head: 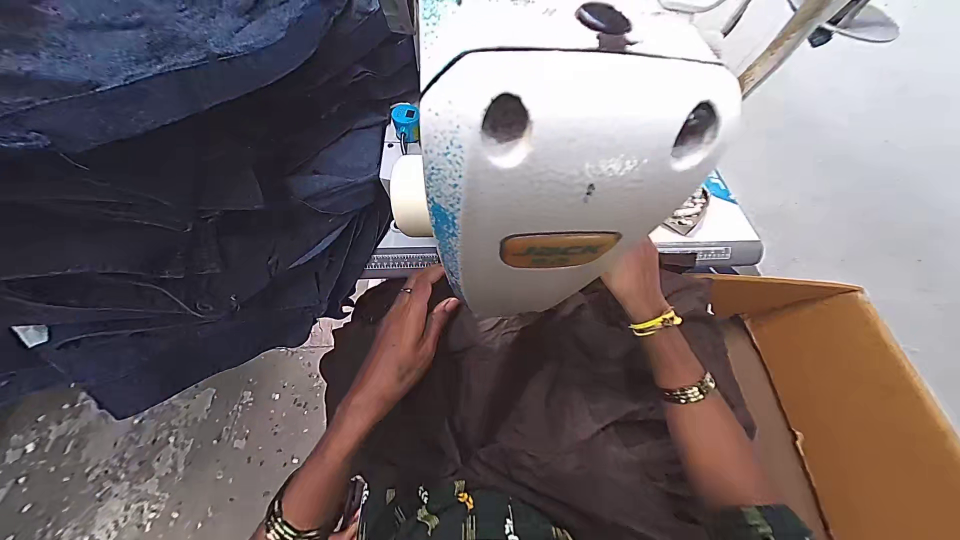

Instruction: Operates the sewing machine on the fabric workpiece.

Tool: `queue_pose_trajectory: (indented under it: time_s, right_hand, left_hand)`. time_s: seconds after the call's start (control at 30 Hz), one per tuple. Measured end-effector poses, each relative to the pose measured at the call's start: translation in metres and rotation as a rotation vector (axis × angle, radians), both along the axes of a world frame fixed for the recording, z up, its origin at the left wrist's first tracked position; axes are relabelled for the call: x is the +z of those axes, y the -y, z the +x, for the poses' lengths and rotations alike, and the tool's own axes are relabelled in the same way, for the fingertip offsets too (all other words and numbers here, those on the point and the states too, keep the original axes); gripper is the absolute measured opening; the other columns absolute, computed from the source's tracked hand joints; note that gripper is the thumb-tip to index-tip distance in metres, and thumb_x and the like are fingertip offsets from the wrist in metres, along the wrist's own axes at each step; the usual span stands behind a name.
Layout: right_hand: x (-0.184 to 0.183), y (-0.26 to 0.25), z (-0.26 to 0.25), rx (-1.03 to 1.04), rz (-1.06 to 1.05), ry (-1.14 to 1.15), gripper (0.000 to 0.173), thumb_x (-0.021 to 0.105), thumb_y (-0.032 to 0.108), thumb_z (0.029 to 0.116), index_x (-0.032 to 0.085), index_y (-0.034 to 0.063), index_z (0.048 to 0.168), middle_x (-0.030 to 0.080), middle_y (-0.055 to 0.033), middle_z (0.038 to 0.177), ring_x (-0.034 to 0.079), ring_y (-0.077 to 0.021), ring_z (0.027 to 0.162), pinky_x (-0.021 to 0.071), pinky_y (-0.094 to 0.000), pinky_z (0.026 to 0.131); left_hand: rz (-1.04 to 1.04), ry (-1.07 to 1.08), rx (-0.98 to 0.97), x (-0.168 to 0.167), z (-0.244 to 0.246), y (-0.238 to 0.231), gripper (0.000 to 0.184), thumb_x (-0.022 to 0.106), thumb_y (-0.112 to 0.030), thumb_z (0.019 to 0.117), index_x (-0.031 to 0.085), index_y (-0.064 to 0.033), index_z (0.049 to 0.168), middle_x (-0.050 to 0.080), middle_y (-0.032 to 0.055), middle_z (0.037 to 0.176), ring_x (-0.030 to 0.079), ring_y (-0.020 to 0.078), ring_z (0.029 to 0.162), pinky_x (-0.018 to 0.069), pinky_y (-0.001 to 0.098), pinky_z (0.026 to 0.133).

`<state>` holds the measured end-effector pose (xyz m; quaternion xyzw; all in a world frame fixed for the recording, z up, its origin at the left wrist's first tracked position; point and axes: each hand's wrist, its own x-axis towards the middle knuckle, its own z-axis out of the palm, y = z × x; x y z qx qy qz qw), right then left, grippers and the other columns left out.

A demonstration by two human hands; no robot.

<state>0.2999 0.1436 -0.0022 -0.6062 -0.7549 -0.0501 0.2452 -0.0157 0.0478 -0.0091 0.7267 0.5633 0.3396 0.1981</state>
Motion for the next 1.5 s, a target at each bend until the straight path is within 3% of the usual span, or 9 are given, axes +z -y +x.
queue_pose_trajectory:
  time_s: [0.37, 0.53, 0.67, 0.73, 0.83, 1.03, 1.17, 1.3, 1.5]
  right_hand:
    - [-0.017, 0.001, 0.015, 0.098, 0.115, -0.231, 0.025, 0.065, 0.017, 0.0981, 0.073, -0.0052, 0.105, 0.069, -0.0269, 0.108, 0.066, -0.0446, 0.104, 0.0516, -0.0582, 0.089]
    - [0.007, 0.021, 0.011, 0.052, 0.147, -0.441, 0.022, 0.067, 0.017, 0.0964, 0.072, -0.0043, 0.099, 0.068, -0.0124, 0.087, 0.061, -0.0083, 0.076, 0.0495, -0.0241, 0.074]
    - [0.031, 0.031, -0.013, 0.128, 0.082, -0.465, 0.019, 0.069, 0.018, 0.0933, 0.071, -0.0008, 0.096, 0.068, -0.0055, 0.082, 0.058, -0.0015, 0.069, 0.0486, -0.0208, 0.066]
    - [0.036, 0.039, -0.032, 0.257, 0.138, -0.360, 0.017, 0.070, 0.016, 0.0905, 0.071, -0.0009, 0.088, 0.070, -0.0098, 0.079, 0.065, -0.0127, 0.070, 0.0525, -0.0310, 0.065]
    - [0.024, 0.052, -0.059, 0.556, 0.398, -0.101, 0.024, 0.059, 0.023, 0.1002, 0.065, 0.0072, 0.083, 0.066, -0.0087, 0.072, 0.067, -0.0206, 0.069, 0.0540, -0.0330, 0.063]
    - [0.021, 0.053, -0.086, 0.680, 0.370, -0.108, 0.023, 0.062, 0.018, 0.0951, 0.069, 0.0087, 0.075, 0.071, -0.0078, 0.073, 0.069, -0.0186, 0.074, 0.0544, -0.0297, 0.070]
    - [0.019, 0.084, -0.081, 0.874, -0.240, -0.608, 0.028, 0.057, 0.035, 0.1049, 0.058, 0.0069, 0.103, 0.067, -0.0014, 0.089, 0.063, -0.0034, 0.091, 0.0495, -0.0194, 0.088]
    - [0.016, 0.075, -0.057, 0.540, -0.293, -0.597, 0.027, 0.064, 0.029, 0.0988, 0.061, 0.0035, 0.105, 0.063, 0.0042, 0.080, 0.058, 0.0009, 0.075, 0.0489, -0.0200, 0.072]
    - [0.007, 0.054, -0.037, 0.354, -0.183, -0.642, 0.025, 0.064, 0.030, 0.0984, 0.056, 0.0062, 0.101, 0.053, 0.0126, 0.074, 0.047, 0.0137, 0.066, 0.0421, -0.0072, 0.065]
  left_hand:
    - [-0.276, 0.416, 0.108, 0.005, 0.026, -0.007, 0.054, 0.055, -0.029, 0.1017, 0.044, 0.0046, 0.142, 0.062, 0.0076, 0.108, 0.061, 0.0027, 0.088, 0.0510, 0.0202, 0.082]
    - [-0.316, 0.425, 0.126, 0.006, 0.025, -0.009, 0.047, 0.056, -0.026, 0.1000, 0.048, 0.0035, 0.136, 0.061, 0.0064, 0.105, 0.058, 0.0041, 0.084, 0.0493, 0.0222, 0.077]
    - [-0.239, 0.341, 0.124, 0.006, 0.026, -0.013, 0.030, 0.056, -0.023, 0.0983, 0.057, 0.0027, 0.114, 0.058, 0.0029, 0.088, 0.054, 0.0040, 0.077, 0.0460, 0.0241, 0.074]
    - [-0.057, 0.254, 0.039, 0.007, 0.022, -0.005, 0.026, 0.058, -0.023, 0.0977, 0.064, -0.0018, 0.085, 0.057, 0.0001, 0.068, 0.053, 0.0019, 0.063, 0.0444, 0.0216, 0.062]
    - [0.124, 0.232, -0.342, 0.023, 0.013, 0.024, 0.039, 0.058, -0.027, 0.1029, 0.057, -0.0058, 0.070, 0.049, 0.0017, 0.056, 0.046, 0.0048, 0.052, 0.0373, 0.0195, 0.049]
    - [0.112, 0.179, -0.374, 0.021, 0.014, 0.036, 0.033, 0.057, -0.033, 0.1047, 0.072, -0.0077, 0.090, 0.067, 0.0022, 0.073, 0.060, 0.0051, 0.065, 0.0478, 0.0214, 0.061]
    - [0.102, 0.368, -0.315, 0.030, -0.011, 0.033, 0.030, 0.061, -0.029, 0.1034, 0.073, -0.0045, 0.092, 0.072, -0.0015, 0.083, 0.063, -0.0067, 0.077, 0.0518, 0.0120, 0.073]
    - [0.002, 0.180, 0.093, 0.014, -0.067, 0.017, 0.033, 0.062, -0.040, 0.0977, 0.074, -0.0132, 0.083, 0.065, -0.0130, 0.072, 0.054, -0.0126, 0.065, 0.0437, 0.0110, 0.061]
    - [-0.040, 0.132, 0.237, 0.001, -0.066, 0.008, 0.033, 0.062, -0.040, 0.0968, 0.072, -0.0141, 0.079, 0.059, -0.0140, 0.066, 0.047, -0.0110, 0.059, 0.0389, 0.0137, 0.058]
